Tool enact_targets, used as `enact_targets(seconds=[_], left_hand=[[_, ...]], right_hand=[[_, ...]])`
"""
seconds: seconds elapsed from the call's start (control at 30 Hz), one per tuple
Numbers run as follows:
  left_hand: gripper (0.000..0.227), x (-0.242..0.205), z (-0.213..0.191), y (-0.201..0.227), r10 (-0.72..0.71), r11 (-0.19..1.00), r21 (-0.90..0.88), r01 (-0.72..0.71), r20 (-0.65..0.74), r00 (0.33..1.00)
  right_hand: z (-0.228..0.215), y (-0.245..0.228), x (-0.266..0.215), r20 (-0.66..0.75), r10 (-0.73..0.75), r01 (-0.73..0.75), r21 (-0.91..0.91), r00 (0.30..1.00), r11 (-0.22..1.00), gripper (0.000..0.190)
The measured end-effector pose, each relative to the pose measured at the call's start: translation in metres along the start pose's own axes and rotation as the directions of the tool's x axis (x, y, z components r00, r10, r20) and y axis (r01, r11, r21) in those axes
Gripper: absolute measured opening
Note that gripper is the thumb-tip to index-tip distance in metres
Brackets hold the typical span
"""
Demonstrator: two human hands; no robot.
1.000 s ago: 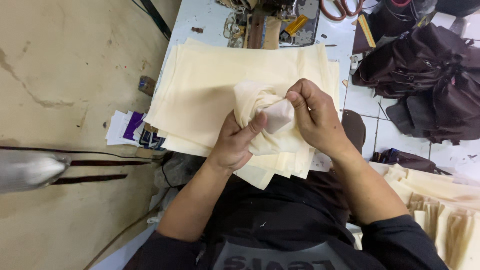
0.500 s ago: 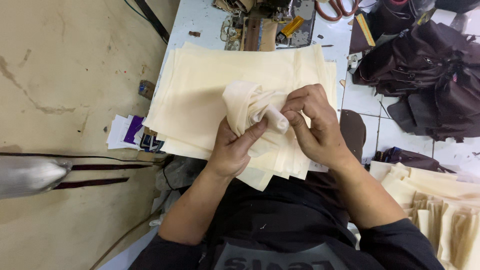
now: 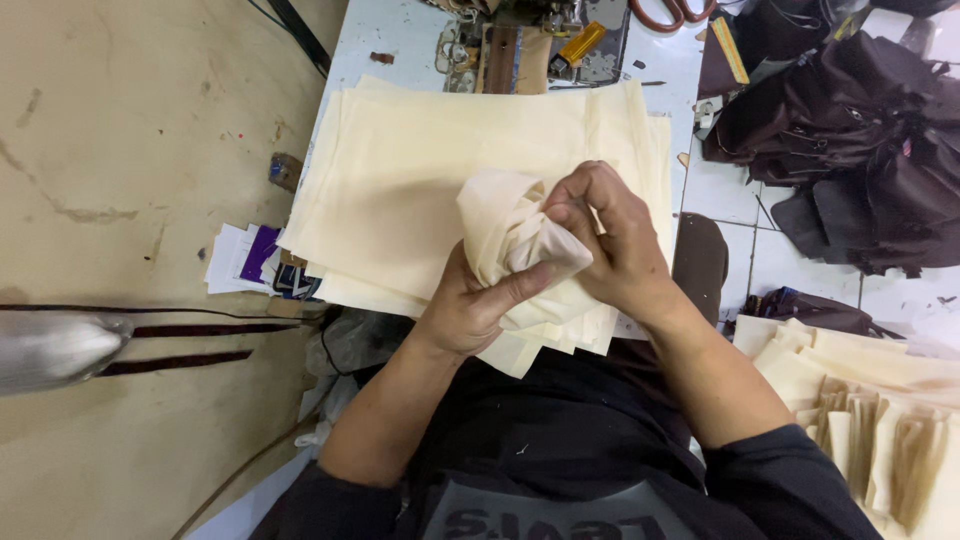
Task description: The person separates and stacks sheets of thin lining material by hand on a workshop table.
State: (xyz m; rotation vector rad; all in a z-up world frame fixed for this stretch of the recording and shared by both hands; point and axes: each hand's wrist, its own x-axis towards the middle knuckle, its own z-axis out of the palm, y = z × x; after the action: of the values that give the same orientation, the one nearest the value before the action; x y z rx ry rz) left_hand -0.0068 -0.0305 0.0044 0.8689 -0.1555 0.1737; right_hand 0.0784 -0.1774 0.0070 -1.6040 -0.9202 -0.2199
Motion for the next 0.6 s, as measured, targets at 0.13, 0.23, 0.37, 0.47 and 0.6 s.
enact_targets(seconds=[0.13,0.23,0.37,0.47,0.6], left_hand=[[0.043,-0.004,-0.027,-0.011,-0.03,0.995,0.098,0.029,0.008,1.0],[0.042,-0.003,-0.036,-0.007,-0.068,0.958,0.282,0.056,0.034,0.997],[0.038,0.004,-0.025,0.013,-0.063,0.897,0.442,0.021,0.08,0.995],[0.035,0.008,-0.02,0.019,-0.062,0.885,0.466,0.012,0.091,0.994],[0.027,0.02,-0.07,0.046,0.136,0.868,0.491,-0.082,-0.075,0.988]], right_hand=[[0.002,-0.003,0.002,0.009,0.011,-0.011,0.001,1.0,1.0,0.014],[-0.002,-0.002,0.002,-0.006,-0.028,0.027,-0.075,1.0,0.997,0.012],[-0.014,-0.022,0.001,-0.043,-0.063,0.055,-0.15,0.997,0.987,0.033],[-0.014,-0.01,-0.013,-0.033,-0.062,0.054,-0.213,0.998,0.976,0.031],[-0.061,0.032,-0.019,-0.111,-0.247,0.16,-0.503,0.963,0.85,0.008]])
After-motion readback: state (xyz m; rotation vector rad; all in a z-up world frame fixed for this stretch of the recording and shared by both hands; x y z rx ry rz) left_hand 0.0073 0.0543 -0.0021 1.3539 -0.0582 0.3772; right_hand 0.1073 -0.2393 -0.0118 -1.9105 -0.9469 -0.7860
